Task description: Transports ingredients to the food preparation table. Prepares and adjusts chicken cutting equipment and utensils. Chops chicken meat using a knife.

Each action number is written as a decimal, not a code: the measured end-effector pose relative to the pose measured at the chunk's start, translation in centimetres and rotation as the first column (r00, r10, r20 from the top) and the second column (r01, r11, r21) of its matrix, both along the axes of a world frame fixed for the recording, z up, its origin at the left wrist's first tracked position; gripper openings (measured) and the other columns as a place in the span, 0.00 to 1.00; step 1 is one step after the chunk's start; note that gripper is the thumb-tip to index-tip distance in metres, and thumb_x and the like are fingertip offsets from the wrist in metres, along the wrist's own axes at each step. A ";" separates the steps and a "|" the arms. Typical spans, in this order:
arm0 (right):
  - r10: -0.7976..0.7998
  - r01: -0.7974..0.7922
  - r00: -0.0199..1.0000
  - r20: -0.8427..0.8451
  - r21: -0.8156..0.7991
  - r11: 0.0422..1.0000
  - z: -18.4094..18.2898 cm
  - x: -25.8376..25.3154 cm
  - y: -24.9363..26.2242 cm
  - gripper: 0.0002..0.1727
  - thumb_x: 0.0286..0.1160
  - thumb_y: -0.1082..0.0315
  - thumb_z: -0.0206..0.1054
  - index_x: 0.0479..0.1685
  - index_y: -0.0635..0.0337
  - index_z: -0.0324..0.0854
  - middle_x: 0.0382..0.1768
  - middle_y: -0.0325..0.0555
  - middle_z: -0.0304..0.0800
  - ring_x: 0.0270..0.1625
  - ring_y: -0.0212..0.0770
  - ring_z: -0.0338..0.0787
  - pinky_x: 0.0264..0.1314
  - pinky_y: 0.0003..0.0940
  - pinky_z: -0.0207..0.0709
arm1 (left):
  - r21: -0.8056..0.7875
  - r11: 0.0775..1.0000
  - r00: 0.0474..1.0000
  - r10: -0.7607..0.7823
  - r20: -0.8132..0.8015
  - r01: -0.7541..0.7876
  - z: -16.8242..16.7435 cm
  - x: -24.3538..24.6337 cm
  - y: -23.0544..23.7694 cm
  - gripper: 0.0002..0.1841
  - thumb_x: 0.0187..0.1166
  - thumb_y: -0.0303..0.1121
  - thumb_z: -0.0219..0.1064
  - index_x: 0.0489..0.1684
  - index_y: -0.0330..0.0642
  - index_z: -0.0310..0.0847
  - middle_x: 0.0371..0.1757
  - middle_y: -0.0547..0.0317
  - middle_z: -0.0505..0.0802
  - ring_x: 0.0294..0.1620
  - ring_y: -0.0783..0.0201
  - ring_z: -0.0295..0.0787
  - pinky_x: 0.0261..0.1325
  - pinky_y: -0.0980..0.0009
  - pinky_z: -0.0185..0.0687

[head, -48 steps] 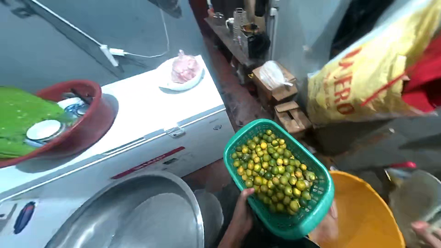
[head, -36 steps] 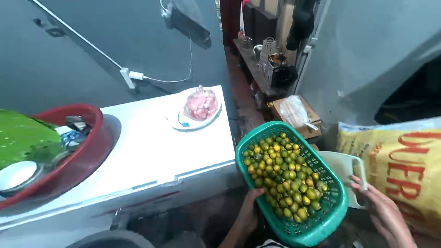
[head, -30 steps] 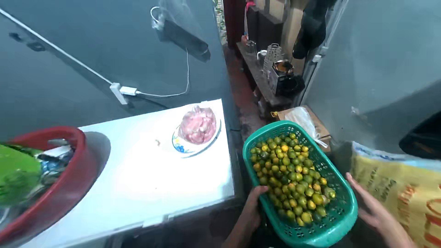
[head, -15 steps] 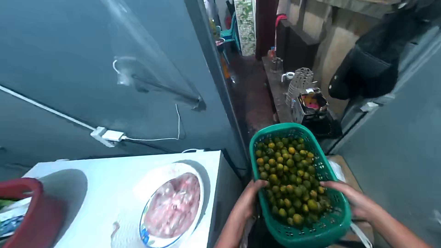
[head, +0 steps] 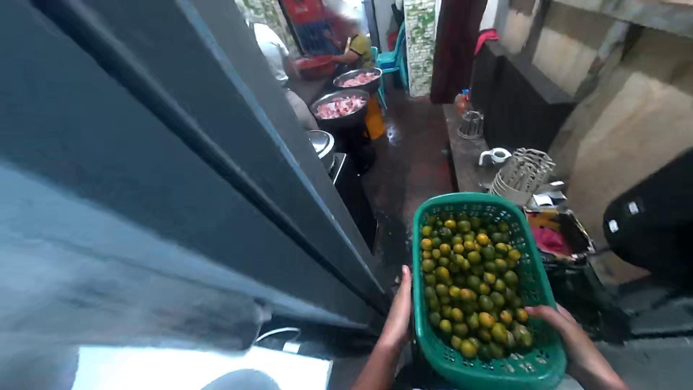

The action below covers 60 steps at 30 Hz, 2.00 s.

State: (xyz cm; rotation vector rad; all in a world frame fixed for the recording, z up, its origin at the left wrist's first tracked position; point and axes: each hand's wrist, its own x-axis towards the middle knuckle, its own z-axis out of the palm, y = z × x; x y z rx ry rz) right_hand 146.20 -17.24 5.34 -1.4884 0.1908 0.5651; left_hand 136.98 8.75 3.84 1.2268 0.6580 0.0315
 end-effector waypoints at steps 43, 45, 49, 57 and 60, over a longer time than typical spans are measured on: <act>0.083 -0.083 0.996 -0.034 0.023 0.996 -2.5 75.1 53.9 0.16 0.72 0.71 0.56 0.58 0.64 0.74 0.31 0.42 0.90 0.30 0.32 0.92 0.32 0.30 0.88 | 0.088 0.878 0.878 0.456 0.143 -0.470 -2.3 67.7 50.0 0.25 0.93 0.42 0.51 0.83 0.38 0.61 0.36 0.58 0.90 0.11 0.77 0.70 0.13 0.82 0.68; 0.062 -0.061 0.997 -0.043 0.032 0.998 -2.2 77.5 56.5 0.16 0.72 0.71 0.56 0.58 0.64 0.74 0.31 0.42 0.90 0.30 0.32 0.92 0.32 0.30 0.88 | 0.074 0.939 0.940 0.329 0.084 -0.335 -1.4 70.6 52.0 0.31 0.88 0.49 0.55 0.86 0.43 0.62 0.53 0.54 0.90 0.17 0.74 0.76 0.16 0.80 0.70; 0.059 -0.058 0.998 -0.015 0.037 0.998 -2.7 83.7 61.8 0.19 0.67 0.70 0.58 0.59 0.65 0.74 0.32 0.43 0.91 0.31 0.32 0.93 0.33 0.31 0.89 | 0.123 0.968 0.973 0.227 -0.049 -0.220 -0.8 77.2 56.1 0.41 0.77 0.54 0.70 0.89 0.47 0.60 0.67 0.46 0.85 0.35 0.63 0.88 0.25 0.70 0.80; 0.184 -0.183 0.983 -0.023 0.017 0.983 -3.9 99.0 73.1 0.22 0.66 0.72 0.59 0.62 0.66 0.73 0.35 0.45 0.90 0.33 0.33 0.92 0.33 0.30 0.88 | -0.172 0.925 0.940 0.327 -0.095 -0.340 -3.5 90.8 64.5 0.38 0.78 0.40 0.65 0.90 0.43 0.55 0.61 0.44 0.88 0.52 0.58 0.90 0.50 0.64 0.88; 0.285 -0.286 0.957 -0.046 -0.021 0.958 -2.9 105.4 77.3 0.23 0.69 0.72 0.59 0.66 0.66 0.72 0.38 0.46 0.88 0.35 0.33 0.91 0.35 0.30 0.87 | -0.177 0.876 0.894 0.443 -0.067 -0.448 -2.6 96.1 66.9 0.35 0.75 0.33 0.62 0.87 0.42 0.58 0.63 0.47 0.86 0.56 0.61 0.88 0.56 0.65 0.86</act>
